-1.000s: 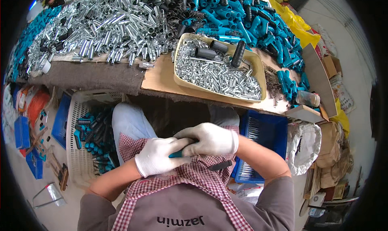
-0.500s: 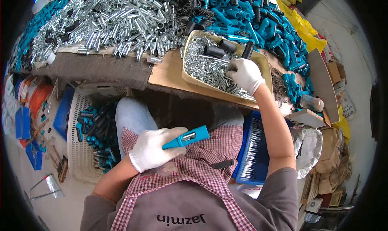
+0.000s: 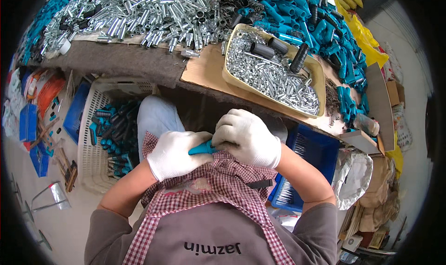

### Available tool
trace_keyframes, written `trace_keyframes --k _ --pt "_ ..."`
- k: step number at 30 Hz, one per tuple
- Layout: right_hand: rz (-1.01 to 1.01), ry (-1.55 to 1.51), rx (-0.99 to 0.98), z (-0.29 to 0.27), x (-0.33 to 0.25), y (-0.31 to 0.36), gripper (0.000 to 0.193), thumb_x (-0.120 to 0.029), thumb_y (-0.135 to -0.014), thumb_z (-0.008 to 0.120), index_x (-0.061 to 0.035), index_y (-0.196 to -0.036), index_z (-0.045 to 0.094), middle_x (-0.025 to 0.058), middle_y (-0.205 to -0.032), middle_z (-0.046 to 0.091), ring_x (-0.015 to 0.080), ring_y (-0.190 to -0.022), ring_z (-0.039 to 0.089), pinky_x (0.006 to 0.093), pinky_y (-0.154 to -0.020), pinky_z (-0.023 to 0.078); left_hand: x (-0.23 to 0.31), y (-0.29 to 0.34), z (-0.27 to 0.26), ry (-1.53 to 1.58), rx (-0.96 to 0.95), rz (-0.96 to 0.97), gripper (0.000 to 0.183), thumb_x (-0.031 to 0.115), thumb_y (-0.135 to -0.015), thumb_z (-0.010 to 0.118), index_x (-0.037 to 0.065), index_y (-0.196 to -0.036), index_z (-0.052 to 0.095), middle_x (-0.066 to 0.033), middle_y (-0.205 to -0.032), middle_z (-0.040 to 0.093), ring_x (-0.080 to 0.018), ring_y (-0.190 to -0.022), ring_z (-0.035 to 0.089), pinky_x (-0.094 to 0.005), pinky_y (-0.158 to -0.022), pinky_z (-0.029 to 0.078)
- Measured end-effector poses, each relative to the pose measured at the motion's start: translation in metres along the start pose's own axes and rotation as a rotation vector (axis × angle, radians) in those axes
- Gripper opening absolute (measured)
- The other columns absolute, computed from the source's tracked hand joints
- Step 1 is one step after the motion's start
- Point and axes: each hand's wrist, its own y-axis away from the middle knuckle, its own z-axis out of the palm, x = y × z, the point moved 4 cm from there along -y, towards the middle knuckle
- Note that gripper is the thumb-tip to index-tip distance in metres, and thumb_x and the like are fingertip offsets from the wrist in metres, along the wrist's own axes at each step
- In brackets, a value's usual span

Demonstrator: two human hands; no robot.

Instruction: Assembling plastic and metal components of handheld tools at a factory workbench.

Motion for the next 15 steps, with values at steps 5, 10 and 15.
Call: trace_keyframes --k 5,10,15 --pt "-0.047 0.192 -0.12 0.007 -0.014 -0.005 0.014 -0.015 -0.072 0.07 -0.0088 -0.083 0.067 0.0084 -0.079 0.062 0.0281 -0.079 0.062 0.0398 -0.073 0.05 -0.003 0.002 0.003 -0.019 -0.001 -0.014 0.038 0.031 -0.074 0.08 0.008 -0.102 0.071 -0.0169 -0.086 0.071 -0.0352 -0.081 0.071 -0.0423 -0.071 0.057" --pt "0.31 0.486 -0.397 0.031 -0.031 -0.001 0.017 -0.014 -0.072 0.069 -0.0039 -0.086 0.066 0.013 -0.075 0.065 0.032 -0.072 0.067 0.0409 -0.066 0.053 -0.002 0.0 0.016 -0.18 -0.055 0.047 0.038 0.038 -0.078 0.075 0.011 -0.103 0.068 -0.0133 -0.087 0.072 -0.0346 -0.079 0.07 -0.0456 -0.07 0.056" --pt "0.394 0.107 -0.397 0.004 0.007 0.001 0.032 -0.027 -0.074 0.077 -0.0044 -0.095 0.069 0.0152 -0.081 0.068 0.0353 -0.083 0.068 0.0424 -0.076 0.055 0.005 0.004 0.01 -0.198 -0.048 0.044 0.041 0.033 -0.075 0.079 0.01 -0.107 0.07 -0.0134 -0.081 0.07 -0.0326 -0.076 0.071 -0.0434 -0.068 0.056"
